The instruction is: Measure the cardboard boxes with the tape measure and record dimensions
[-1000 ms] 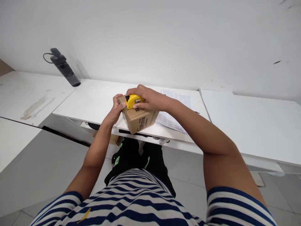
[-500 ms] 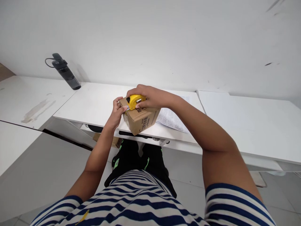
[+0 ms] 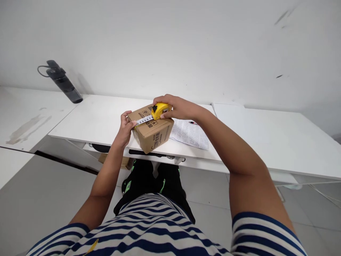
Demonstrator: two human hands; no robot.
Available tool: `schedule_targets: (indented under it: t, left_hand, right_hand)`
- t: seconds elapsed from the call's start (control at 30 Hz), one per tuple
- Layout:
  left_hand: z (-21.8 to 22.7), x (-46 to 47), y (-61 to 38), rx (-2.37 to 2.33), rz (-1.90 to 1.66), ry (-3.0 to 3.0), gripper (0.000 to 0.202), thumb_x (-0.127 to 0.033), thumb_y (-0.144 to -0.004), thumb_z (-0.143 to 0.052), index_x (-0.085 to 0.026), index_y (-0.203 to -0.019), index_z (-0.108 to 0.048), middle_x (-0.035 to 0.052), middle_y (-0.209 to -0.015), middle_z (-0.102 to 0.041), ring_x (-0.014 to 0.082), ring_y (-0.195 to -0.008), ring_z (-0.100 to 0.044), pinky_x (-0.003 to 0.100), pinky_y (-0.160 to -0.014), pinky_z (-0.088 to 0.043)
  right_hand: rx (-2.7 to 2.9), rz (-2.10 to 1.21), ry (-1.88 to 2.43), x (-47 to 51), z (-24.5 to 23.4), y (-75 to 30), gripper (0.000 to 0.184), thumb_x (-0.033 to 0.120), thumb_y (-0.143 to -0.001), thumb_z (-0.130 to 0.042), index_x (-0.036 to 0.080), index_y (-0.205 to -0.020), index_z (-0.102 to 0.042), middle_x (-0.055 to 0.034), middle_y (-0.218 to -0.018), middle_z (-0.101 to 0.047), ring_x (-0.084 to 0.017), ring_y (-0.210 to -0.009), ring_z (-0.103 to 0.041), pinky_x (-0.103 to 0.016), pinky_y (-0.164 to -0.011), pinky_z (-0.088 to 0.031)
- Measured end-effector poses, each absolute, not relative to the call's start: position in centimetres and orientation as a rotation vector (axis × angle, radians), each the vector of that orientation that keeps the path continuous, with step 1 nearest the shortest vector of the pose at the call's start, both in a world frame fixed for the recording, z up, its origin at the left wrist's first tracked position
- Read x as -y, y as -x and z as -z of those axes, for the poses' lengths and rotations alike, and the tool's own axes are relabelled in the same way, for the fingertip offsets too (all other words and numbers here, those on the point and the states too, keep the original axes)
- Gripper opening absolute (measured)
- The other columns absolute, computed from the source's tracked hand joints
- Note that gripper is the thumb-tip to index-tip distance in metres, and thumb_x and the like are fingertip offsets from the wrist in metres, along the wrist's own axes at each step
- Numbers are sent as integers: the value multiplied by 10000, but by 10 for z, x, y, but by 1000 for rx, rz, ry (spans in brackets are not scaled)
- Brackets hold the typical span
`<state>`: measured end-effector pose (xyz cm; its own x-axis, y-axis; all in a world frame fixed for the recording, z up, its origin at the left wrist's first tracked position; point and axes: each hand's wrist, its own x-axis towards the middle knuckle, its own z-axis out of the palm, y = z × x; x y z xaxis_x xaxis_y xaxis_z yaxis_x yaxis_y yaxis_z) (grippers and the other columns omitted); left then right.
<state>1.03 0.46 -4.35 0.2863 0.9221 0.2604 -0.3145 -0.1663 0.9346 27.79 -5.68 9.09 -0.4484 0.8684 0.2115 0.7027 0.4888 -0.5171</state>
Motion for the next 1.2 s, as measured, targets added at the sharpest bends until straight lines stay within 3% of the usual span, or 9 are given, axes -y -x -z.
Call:
schedule_targets:
  t: [0.2,0.47,0.83,1.2]
  left_hand:
    - [43,-2,-12,-635,-1263,-1265,695,-431,-693,-803,-310,-1278,-449,34,-1167,-597,241,-1154,-610,378,-1020,-510]
    - [42,0,-13,-620,-1271,-1255,680,-430,-702,-794,-307,-1278,-454,35,-1155,-600,240,-1144,-609,383,-1022,-509]
    - [44,0,-14,-605,-1273,-1259,664,-427,-721,-789,-309,-1284,-457,44,-1198,-596,249,-1186,-600,397,-1048,-504]
    - [49,-6,-10,-606,-1256,-1258,696,-445,-710,-821,-314,-1296,-469,43,-1214,-591,247,-1197,-606,383,-1041,-514]
  right_hand:
    - [2289,-570,1320,53,-97,-279,536,467,-807,-724,339,-1325,-677,-77,-1413,-658,-371,-1239,-591,-554,-1026,-501]
    - [2230,-679,1476,46,-104,-297,520,578,-768,-759,377,-1238,-667,-43,-1282,-691,-326,-1129,-639,-506,-928,-551]
    - [2240,-642,1522,48,-107,-301,528,575,-767,-768,363,-1234,-643,-54,-1277,-679,-320,-1116,-631,-477,-883,-555]
    - [2291,-448,1626,49,-109,-296,447,465,-796,-724,359,-1214,-608,-56,-1258,-678,-310,-1069,-635,-450,-836,-536]
